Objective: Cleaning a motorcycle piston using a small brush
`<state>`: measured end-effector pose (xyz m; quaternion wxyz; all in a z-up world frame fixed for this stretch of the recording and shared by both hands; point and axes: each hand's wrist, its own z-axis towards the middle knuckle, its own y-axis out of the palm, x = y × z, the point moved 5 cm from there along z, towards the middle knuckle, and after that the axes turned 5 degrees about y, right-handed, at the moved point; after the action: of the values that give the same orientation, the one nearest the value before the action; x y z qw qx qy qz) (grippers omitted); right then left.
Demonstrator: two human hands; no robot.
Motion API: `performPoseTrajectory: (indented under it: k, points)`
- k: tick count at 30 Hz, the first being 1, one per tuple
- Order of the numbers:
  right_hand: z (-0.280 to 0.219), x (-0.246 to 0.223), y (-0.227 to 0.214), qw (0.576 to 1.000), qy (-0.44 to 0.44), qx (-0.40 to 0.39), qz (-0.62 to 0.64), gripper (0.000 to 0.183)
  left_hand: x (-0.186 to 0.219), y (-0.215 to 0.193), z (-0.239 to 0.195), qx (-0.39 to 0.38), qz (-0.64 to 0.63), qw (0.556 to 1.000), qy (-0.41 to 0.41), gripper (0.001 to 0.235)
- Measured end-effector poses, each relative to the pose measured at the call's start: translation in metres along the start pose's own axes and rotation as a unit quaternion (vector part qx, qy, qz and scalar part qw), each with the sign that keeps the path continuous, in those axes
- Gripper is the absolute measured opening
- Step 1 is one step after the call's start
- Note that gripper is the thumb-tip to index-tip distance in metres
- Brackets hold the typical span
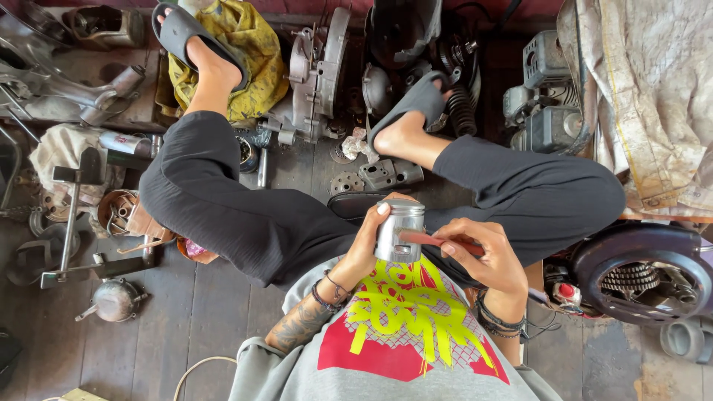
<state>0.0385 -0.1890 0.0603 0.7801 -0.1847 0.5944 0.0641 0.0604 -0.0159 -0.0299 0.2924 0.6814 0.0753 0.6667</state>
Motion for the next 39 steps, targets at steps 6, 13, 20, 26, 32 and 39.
performPoseTrajectory:
  k: [6, 13, 20, 26, 32, 39]
  points:
    - [-0.006, 0.004, -0.005, 1.0, -0.003, 0.002, -0.003, 0.014, 0.015, 0.016, -0.002, 0.038, -0.02, 0.998, -0.044, 0.053]
    - [-0.004, -0.011, 0.002, 0.999, -0.025, -0.028, -0.019, 0.015, 0.016, 0.013, -0.01, -0.006, 0.012, 1.0, 0.007, 0.063]
    - [-0.007, 0.005, -0.011, 0.999, -0.018, 0.013, -0.049, 0.014, 0.006, 0.008, -0.011, -0.021, 0.005, 1.0, 0.022, 0.063]
    - [-0.006, -0.01, 0.003, 0.999, -0.003, -0.043, -0.031, 0.019, -0.015, -0.002, -0.01, -0.035, 0.003, 0.999, 0.013, 0.061]
    - [-0.01, 0.003, -0.001, 0.999, -0.001, -0.026, -0.023, 0.017, -0.015, -0.001, -0.008, -0.035, 0.002, 0.999, 0.011, 0.061]
    - [-0.005, 0.006, 0.002, 0.999, -0.007, -0.035, -0.025, 0.014, -0.017, -0.008, -0.008, -0.03, -0.004, 1.0, 0.002, 0.057]
